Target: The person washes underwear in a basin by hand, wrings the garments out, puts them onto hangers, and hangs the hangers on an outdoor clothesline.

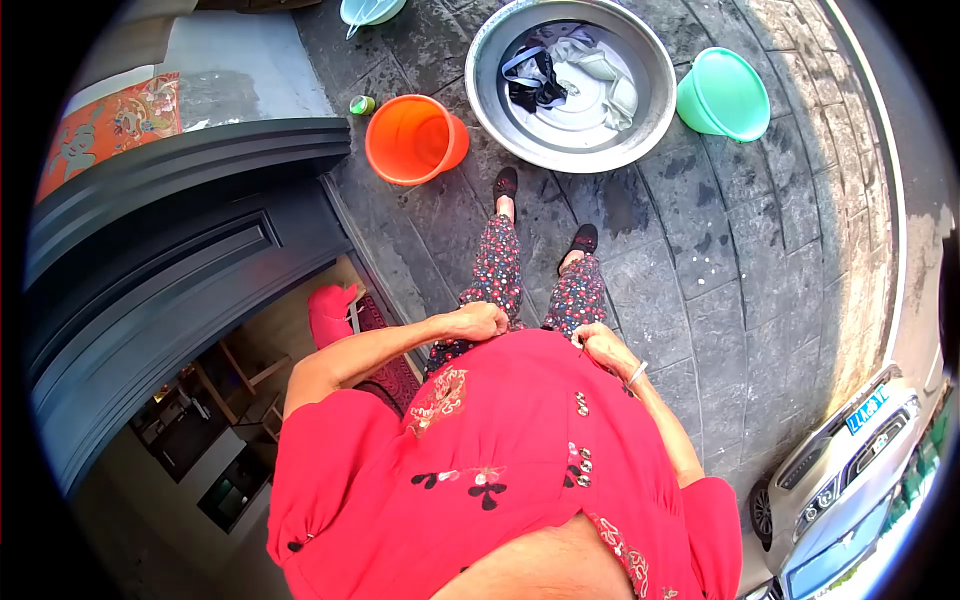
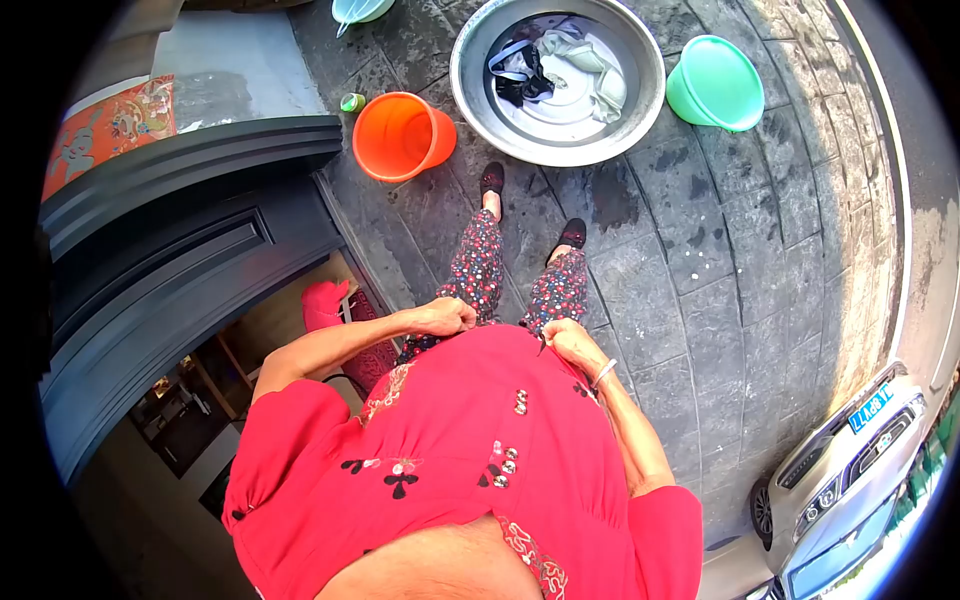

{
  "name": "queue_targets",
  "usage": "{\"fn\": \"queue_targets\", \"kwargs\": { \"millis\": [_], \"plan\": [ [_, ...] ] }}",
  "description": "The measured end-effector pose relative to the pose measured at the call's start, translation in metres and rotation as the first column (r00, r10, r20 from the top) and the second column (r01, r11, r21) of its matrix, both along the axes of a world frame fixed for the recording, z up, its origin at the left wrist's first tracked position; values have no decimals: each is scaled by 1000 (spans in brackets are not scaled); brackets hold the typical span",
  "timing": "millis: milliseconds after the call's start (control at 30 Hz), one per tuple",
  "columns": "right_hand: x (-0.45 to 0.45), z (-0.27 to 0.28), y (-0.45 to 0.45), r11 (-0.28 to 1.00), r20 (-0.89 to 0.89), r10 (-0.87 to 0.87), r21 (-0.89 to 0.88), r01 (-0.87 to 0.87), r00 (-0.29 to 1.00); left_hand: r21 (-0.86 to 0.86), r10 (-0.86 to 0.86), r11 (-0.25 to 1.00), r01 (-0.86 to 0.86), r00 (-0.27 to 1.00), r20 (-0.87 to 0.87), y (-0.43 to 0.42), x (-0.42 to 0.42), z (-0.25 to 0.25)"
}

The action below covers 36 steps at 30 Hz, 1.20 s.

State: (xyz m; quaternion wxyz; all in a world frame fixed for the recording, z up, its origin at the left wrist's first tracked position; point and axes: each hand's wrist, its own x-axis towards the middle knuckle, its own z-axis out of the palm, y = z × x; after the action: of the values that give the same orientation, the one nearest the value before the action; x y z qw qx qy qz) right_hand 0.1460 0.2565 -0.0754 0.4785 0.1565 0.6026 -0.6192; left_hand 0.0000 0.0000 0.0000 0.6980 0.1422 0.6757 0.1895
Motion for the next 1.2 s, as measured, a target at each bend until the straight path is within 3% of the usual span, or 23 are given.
{"fn": "queue_targets", "kwargs": {
  "millis": [67,100,167,200,233,267,300,333,433,467,500,533,567,600,633,700,767,900,967,1000,1100,1167,1200],
  "plan": [
    [-9,24,-1,988,49,143,-56,-141,988,-78,36,997,-24,986,163,-25,4,15],
    [-44,50,25,988,113,131,67,-139,985,17,27,999,-31,980,195,-5,-24,3],
    [-43,27,5,998,154,46,29,-51,987,-102,209,977,-188,942,262,-41,-43,5],
    [-25,-19,-9,996,187,-71,-43,80,980,-108,206,977,-184,946,250,-49,-57,4],
    [-36,-10,-15,996,191,-80,-35,88,978,-96,193,980,-174,949,249,-51,-68,-2],
    [-50,-1,-23,984,94,-140,127,128,986,-82,180,983,-165,952,249,-53,-79,-9],
    [-66,4,-30,943,-15,-180,282,177,983,-59,141,990,-130,955,263,-48,-90,-17],
    [-75,-1,-38,934,-133,-44,346,88,990,-7,70,997,-71,958,280,-44,-103,-28],
    [-103,-25,-66,942,-146,238,275,-192,960,76,-99,994,77,936,337,-48,-133,-72],
    [-105,-39,-72,958,-201,226,225,-179,953,149,-210,974,170,924,319,-51,-144,-86],
    [-120,-45,-73,959,-196,219,226,-173,956,220,-317,941,259,903,292,-53,-155,-100],
    [-140,-48,-70,990,10,117,83,-117,993,222,-324,938,266,900,293,-54,-167,-113],
    [-158,-59,-69,999,224,36,-47,-27,974,232,-360,924,304,897,256,-53,-180,-127],
    [-164,-83,-67,1000,135,11,3,-12,991,242,-397,907,344,891,221,-52,-193,-140],
    [-179,-99,-59,994,-81,21,106,-13,997,252,-433,889,384,883,182,-48,-205,-156],
    [-213,-138,-42,973,-243,-25,216,79,970,310,-337,893,327,941,-23,-46,-222,-208],
    [-255,-174,-22,953,-163,-102,266,143,981,272,-241,922,276,958,-156,-32,-242,-270],
    [-289,-303,16,862,-336,-140,421,282,931,194,-16,975,104,913,-408,20,-294,-386],
    [-315,-341,31,808,-290,-187,499,315,939,285,97,953,101,791,-604,40,-316,-442],
    [-324,-363,37,799,-322,-243,468,377,915,211,67,974,85,779,-624,55,-332,-455],
    [-344,-412,53,754,-428,-303,438,489,851,326,159,934,149,641,-750,84,-359,-523],
    [-350,-455,72,732,-499,-238,472,491,834,224,30,943,247,605,-795,109,-377,-546],
    [-355,-466,78,717,-496,-234,493,493,836,194,2,929,314,522,-853,116,-381,-562]
  ]
}}
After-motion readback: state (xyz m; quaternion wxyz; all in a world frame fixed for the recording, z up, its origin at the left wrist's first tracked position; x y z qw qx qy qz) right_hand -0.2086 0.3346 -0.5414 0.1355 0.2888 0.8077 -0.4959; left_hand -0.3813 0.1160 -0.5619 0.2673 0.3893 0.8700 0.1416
